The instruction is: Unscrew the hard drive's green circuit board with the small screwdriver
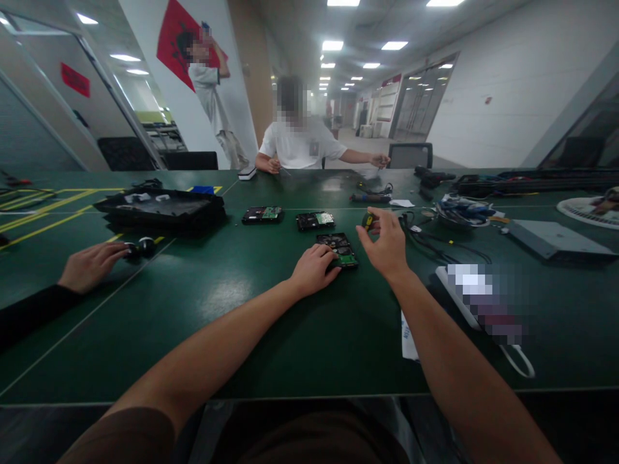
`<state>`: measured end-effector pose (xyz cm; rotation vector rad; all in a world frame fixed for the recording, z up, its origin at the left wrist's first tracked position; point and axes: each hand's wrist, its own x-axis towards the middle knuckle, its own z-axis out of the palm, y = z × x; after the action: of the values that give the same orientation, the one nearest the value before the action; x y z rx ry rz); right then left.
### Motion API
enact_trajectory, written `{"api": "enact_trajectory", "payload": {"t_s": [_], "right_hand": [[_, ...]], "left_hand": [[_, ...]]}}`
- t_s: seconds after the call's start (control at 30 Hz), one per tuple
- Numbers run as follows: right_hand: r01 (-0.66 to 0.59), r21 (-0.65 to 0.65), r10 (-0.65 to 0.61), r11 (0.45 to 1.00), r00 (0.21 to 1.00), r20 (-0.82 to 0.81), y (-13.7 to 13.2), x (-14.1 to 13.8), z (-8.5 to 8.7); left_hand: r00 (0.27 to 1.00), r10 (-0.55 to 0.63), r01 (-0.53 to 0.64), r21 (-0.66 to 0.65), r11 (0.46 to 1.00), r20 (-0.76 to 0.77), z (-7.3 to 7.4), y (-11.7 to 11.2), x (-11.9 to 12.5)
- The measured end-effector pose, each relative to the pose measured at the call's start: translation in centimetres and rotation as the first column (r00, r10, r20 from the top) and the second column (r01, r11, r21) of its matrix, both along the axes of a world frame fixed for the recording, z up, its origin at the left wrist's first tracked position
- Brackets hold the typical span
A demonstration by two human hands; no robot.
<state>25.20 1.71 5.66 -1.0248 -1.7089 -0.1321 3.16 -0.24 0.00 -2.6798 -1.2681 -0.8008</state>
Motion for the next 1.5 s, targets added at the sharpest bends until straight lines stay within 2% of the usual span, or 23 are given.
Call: {"api": "enact_trajectory", "payload": {"t_s": [1.3,1.5], "right_hand": [[0.079,0.022,-0.079,0.997,0.996,-0.031,-0.33,-0.20,0.08],[0.029,0.018,-0.029,0.999,0.999,-0.030,-0.20,-0.25,-0.06]], "left_hand": [[1.000,-0.020,0.019,0.027,0.999,0.022,-0.32,0.30,0.11],[1.000,-0.021,0.020,0.032,0.999,0.024,-0.24,0.21,0.06]]}}
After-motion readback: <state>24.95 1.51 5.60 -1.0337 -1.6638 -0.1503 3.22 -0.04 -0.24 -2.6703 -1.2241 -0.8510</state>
